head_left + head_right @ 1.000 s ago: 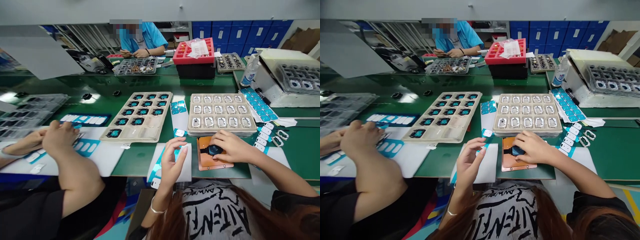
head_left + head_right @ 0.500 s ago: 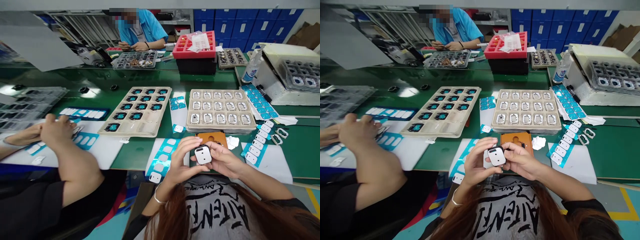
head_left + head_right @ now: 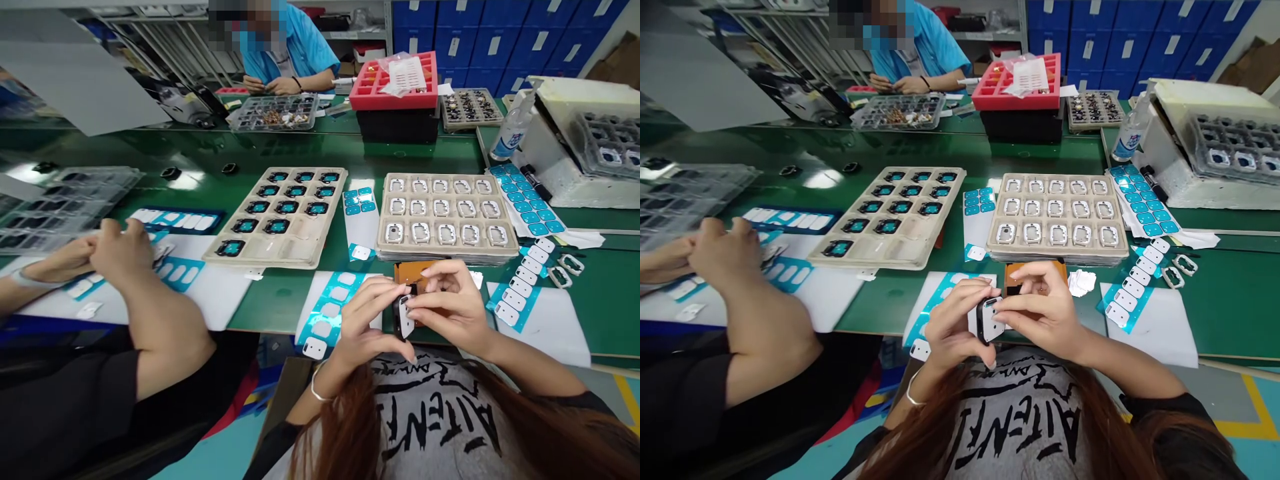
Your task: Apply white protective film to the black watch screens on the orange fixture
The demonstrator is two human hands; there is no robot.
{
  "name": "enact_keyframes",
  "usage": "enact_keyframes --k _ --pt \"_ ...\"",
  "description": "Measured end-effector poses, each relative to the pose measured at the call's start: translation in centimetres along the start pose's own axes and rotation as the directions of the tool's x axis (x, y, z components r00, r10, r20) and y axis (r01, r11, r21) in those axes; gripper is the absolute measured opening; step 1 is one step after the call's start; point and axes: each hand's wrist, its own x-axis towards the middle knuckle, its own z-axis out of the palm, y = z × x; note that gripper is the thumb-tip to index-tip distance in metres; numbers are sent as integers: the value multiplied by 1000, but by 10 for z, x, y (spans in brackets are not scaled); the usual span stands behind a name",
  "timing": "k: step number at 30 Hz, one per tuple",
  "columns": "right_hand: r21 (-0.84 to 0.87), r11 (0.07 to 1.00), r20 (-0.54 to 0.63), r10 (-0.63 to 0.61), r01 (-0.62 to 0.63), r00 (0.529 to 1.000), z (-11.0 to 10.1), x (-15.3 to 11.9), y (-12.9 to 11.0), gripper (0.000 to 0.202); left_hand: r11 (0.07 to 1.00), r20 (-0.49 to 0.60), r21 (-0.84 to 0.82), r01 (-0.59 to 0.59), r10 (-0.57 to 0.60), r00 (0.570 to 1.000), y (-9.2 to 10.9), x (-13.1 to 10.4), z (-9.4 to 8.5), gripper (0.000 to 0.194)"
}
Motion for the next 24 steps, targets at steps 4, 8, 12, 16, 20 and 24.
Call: enact_keyframes --k 4,8,12,16,20,24 --pt "80 987 35 136 -139 990 1 2 1 12 999 -15 3 -42 42 999 -4 -1 1 87" --pt "195 934 92 285 -298 954 3 4 4 22 999 21 17 -44 44 999 -3 -1 0 73" --pt "119 955 27 269 -270 963 6 3 0 24 999 5 33 22 -22 1000 -3 -2 -1 70" --pt "-55 997 -146 40 -48 989 1 -3 -13 13 989 -125 -75 126 -134 983 -8 -7 0 65" --pt "-130 991 -239 -56 26 969 -28 -9 -11 8 828 -192 -456 327 -451 872 -7 -10 2 61" --pt "-329 922 -159 158 -203 974 -67 -20 28 4 582 -119 -688 433 -679 724 -4 -11 4 65"
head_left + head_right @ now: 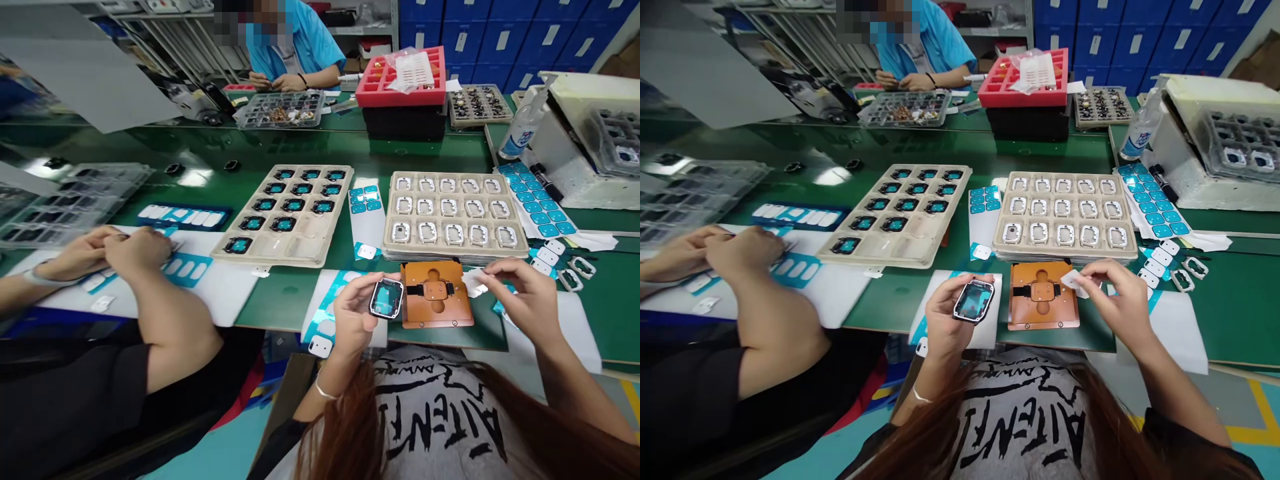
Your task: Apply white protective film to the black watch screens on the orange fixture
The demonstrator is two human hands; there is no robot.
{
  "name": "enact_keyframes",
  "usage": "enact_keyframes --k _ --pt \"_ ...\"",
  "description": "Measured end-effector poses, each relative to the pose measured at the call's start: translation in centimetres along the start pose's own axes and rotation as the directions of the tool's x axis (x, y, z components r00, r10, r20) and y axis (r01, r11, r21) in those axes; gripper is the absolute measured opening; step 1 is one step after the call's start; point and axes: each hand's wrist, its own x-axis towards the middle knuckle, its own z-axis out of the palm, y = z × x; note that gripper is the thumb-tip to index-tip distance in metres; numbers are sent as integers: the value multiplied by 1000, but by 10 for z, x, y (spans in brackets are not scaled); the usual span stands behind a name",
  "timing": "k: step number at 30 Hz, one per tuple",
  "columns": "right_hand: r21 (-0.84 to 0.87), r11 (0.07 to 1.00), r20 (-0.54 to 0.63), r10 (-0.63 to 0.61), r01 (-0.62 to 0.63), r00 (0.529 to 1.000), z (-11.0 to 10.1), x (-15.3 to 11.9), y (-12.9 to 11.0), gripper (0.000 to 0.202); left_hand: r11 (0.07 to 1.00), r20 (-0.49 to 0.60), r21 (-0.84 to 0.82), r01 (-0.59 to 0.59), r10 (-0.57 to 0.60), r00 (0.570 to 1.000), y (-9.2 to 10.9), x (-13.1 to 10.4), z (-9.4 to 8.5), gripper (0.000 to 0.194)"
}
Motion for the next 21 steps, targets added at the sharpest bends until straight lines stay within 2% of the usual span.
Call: enact_keyframes --k 2,4,7,9,11,13,15,17,18,19,21 --pt "-196 980 106 37 -15 994 -4 -4 31 13 993 -22 -78 87 -89 996 0 0 1 67" --pt "-328 944 214 32 41 976 -2 -10 55 25 976 -21 -154 153 -158 987 0 1 1 69" --pt "-430 899 250 24 89 968 6 -23 71 34 941 3 -221 257 -263 965 -1 3 1 73" --pt "-479 873 235 28 90 972 11 -28 70 34 915 34 -247 318 -320 947 -1 4 0 74" --pt "-545 825 238 -22 152 971 11 -29 61 32 894 63 -275 355 -351 934 -1 5 0 73" --pt "-594 768 227 -128 242 965 8 -23 47 28 873 83 -313 374 -368 926 0 5 -1 70" --pt "-569 752 179 -283 334 942 6 -11 26 19 851 102 -353 389 -378 920 2 5 -1 66" --pt "-438 780 142 -431 447 891 10 4 0 16 826 134 -381 415 -395 909 4 4 -2 65" --pt "-344 775 153 -510 530 846 16 13 -13 18 815 152 -384 433 -407 901 4 3 -2 65" --pt "-251 746 188 -587 617 787 22 21 -26 20 806 170 -381 453 -421 891 5 2 -3 66" --pt "-117 596 254 -756 795 604 40 37 -49 16 792 207 -355 497 -452 868 5 -1 -7 70"
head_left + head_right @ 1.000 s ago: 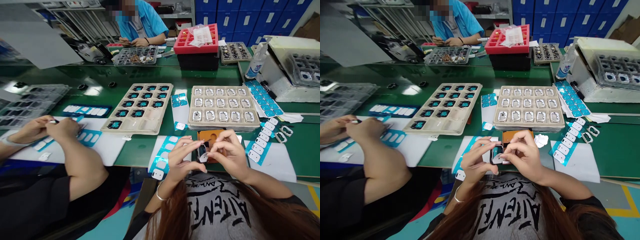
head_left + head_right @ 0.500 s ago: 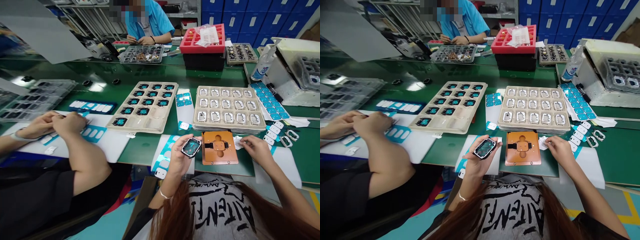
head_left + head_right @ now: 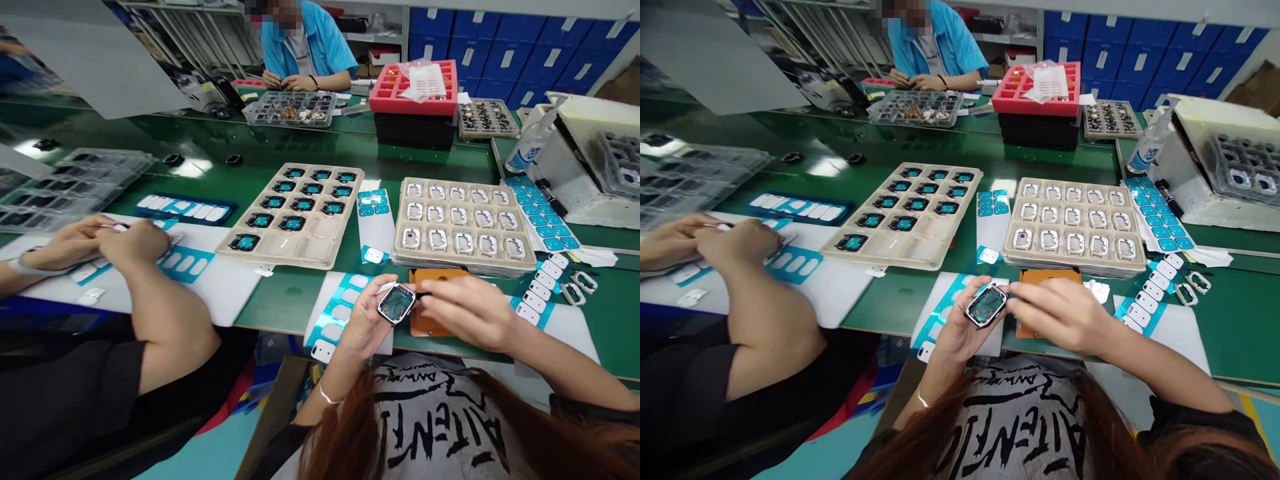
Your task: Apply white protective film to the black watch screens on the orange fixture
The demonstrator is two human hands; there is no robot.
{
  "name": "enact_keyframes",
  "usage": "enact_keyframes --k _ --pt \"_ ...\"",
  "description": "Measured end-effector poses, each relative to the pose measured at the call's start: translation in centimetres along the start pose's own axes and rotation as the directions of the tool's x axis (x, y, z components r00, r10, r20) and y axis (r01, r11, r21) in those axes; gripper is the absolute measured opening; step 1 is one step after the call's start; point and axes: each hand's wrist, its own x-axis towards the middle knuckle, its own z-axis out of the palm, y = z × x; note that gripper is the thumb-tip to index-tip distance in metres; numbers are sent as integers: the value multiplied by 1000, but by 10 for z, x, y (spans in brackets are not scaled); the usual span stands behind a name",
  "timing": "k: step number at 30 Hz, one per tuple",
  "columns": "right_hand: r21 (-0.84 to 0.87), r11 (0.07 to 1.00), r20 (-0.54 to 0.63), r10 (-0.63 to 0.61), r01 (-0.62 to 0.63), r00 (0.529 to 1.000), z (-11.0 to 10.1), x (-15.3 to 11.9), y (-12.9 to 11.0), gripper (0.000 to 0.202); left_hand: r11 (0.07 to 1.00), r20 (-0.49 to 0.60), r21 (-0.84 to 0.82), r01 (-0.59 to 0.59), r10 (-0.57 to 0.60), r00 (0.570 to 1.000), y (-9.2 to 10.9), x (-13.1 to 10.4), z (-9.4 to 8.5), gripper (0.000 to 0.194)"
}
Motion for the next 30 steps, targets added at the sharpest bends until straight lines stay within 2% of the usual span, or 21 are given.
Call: enact_keyframes --k 1,3,5,6,7,8,9,10,11,12,13,14,16,19,22,24,26,28,30 --pt "6 989 0 -145 145 989 6 13 0 14 1000 16 19 23 -23 1000 0 -2 -2 72" --pt "14 917 -14 -399 399 917 20 32 5 14 995 43 83 46 -50 998 3 -6 -10 75" --pt "75 855 12 -515 513 857 32 46 20 17 980 37 199 -24 17 999 10 -10 -21 82" --pt "118 860 70 -506 496 860 38 53 31 18 950 20 301 -85 82 996 14 -13 -28 87" --pt "152 889 164 -454 433 876 46 61 46 19 887 -8 441 -137 157 988 20 -15 -35 89" --pt "154 935 295 -352 319 888 54 71 62 20 778 -44 608 -155 228 973 25 -17 -43 87" --pt "111 977 440 -211 181 873 63 83 81 20 624 -91 773 -114 288 953 30 -20 -51 82" --pt "11 999 589 -32 32 808 74 96 100 19 441 -152 898 -10 332 931 33 -22 -58 74" --pt "-130 986 687 166 -105 707 85 110 118 18 261 -226 956 134 364 904 36 -25 -64 66" --pt "-197 970 706 242 -144 666 97 125 136 16 111 -299 954 277 389 871 36 -27 -69 60" --pt "-247 955 701 294 -166 650 110 138 152 15 0 -356 921 389 403 843 35 -28 -74 57" --pt "-295 937 691 345 -188 636 122 150 165 14 -79 -395 883 463 409 823 32 -29 -77 56" --pt "-363 904 668 422 -226 613 143 167 185 22 -182 -406 841 510 411 816 26 -30 -81 57" --pt "-409 869 642 490 -277 589 164 173 196 31 -250 -358 837 487 422 833 19 -30 -80 54" --pt "-394 860 592 507 -324 627 163 167 192 32 -222 -365 844 489 430 826 18 -28 -77 49" --pt "-366 861 541 505 -352 673 149 159 182 37 -175 -378 859 482 420 825 20 -25 -74 46" --pt "-338 867 504 495 -366 708 128 147 167 39 -133 -368 884 448 394 842 21 -22 -73 38" --pt "-288 894 515 446 -342 732 107 131 145 36 -107 -330 914 392 367 870 22 -17 -73 24" --pt "-196 945 574 328 -263 750 91 113 116 30 -99 -268 942 321 355 896 22 -14 -75 15"
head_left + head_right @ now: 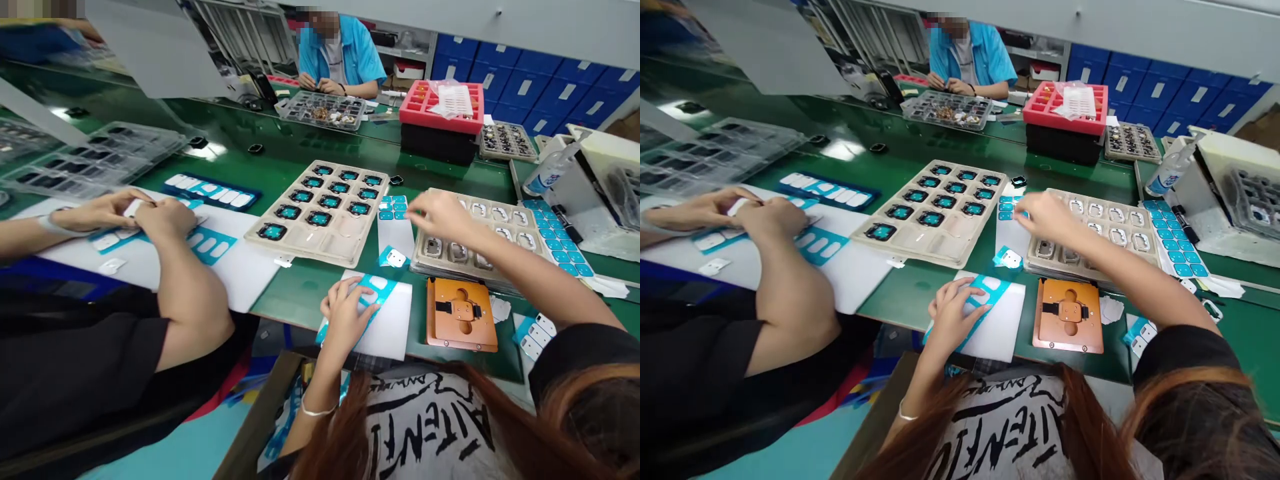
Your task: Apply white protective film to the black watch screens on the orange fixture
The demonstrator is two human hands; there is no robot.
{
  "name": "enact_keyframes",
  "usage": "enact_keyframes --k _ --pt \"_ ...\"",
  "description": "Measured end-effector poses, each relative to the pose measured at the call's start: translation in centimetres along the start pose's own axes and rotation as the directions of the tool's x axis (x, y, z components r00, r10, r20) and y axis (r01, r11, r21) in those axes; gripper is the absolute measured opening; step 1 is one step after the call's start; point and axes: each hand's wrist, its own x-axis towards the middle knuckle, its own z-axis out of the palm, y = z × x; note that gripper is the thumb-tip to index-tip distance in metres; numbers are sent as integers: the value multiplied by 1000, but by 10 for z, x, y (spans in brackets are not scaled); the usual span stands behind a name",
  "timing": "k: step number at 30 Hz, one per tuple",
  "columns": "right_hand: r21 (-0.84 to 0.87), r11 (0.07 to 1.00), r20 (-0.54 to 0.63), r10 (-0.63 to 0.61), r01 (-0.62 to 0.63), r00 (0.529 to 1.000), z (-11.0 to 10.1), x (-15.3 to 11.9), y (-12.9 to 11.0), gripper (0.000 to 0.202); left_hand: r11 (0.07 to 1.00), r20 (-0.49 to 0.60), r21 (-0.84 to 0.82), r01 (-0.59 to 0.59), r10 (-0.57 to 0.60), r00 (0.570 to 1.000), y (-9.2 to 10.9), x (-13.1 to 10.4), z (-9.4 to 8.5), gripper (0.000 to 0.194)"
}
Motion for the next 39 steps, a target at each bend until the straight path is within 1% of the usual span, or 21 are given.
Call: enact_keyframes --k 3,5,7,8,9,10,11,14,17,19,21,24,26,28,29,31,33,34,36,37,39 --pt "-29 982 8 -187 187 982 10 -41 -36 14 999 -21 -11 -46 46 999 1 0 3 26" --pt "-95 950 -59 -305 299 950 25 -60 -56 6 999 -49 16 -36 37 998 6 -2 8 43" --pt "-162 894 -157 -441 417 884 44 -69 -67 10 998 -83 65 -25 30 996 12 1 16 60" --pt "-192 858 -207 -510 477 835 54 -70 -69 14 995 -105 92 -47 57 993 14 7 21 66" --pt "-215 840 -287 -542 499 790 62 -68 -68 18 989 -94 111 -98 108 990 15 14 25 73" --pt "-216 835 -337 -551 506 764 68 -65 -67 22 984 -86 124 -125 136 987 14 22 27 77" --pt "-212 812 -351 -583 544 733 72 -62 -64 25 983 -98 130 -126 139 985 13 28 29 76" --pt "-255 791 -391 -610 556 689 70 -61 -57 34 986 -151 95 -137 150 977 11 35 29 59" --pt "-333 789 -391 -614 517 685 59 -69 -54 44 982 -214 33 -185 188 959 14 26 27 41" --pt "-373 789 -406 -612 488 678 51 -74 -54 47 973 -235 1 -233 227 945 18 18 23 36" --pt "-405 781 -451 -623 475 639 43 -79 -55 44 947 -281 -84 -309 275 920 23 9 17 34" --pt "-436 765 -542 -643 474 541 30 -87 -56 36 832 -399 -313 -459 323 858 28 -5 7 41" --pt "-424 758 -596 -646 496 478 20 -94 -58 31 703 -385 -503 -503 338 859 30 -14 -3 68" --pt "-387 745 -641 -641 544 422 11 -99 -61 26 553 -246 -714 -428 375 894 30 -19 -15 104" --pt "-364 735 -652 -640 572 407 7 -100 -63 24 476 -146 -810 -342 401 905 31 -19 -21 111" --pt "-335 700 -686 -640 630 346 2 -101 -66 24 307 31 -944 -123 451 892 36 -15 -31 104" --pt "-280 666 -674 -649 691 353 1 -101 -67 27 213 141 -976 50 439 887 45 -9 -35 83" --pt "-243 665 -648 -653 706 392 3 -101 -66 28 197 158 -977 83 402 902 51 -6 -36 68" --pt "-187 718 -583 -630 671 512 5 -105 -63 29 209 130 -976 67 305 943 63 -4 -35 42" --pt "-179 761 -561 -600 623 571 5 -109 -61 29 227 105 -973 43 265 959 68 -4 -35 36" --pt "-188 832 -567 -525 522 635 3 -119 -57 32 256 48 -967 -9 214 976 75 -5 -34 34"
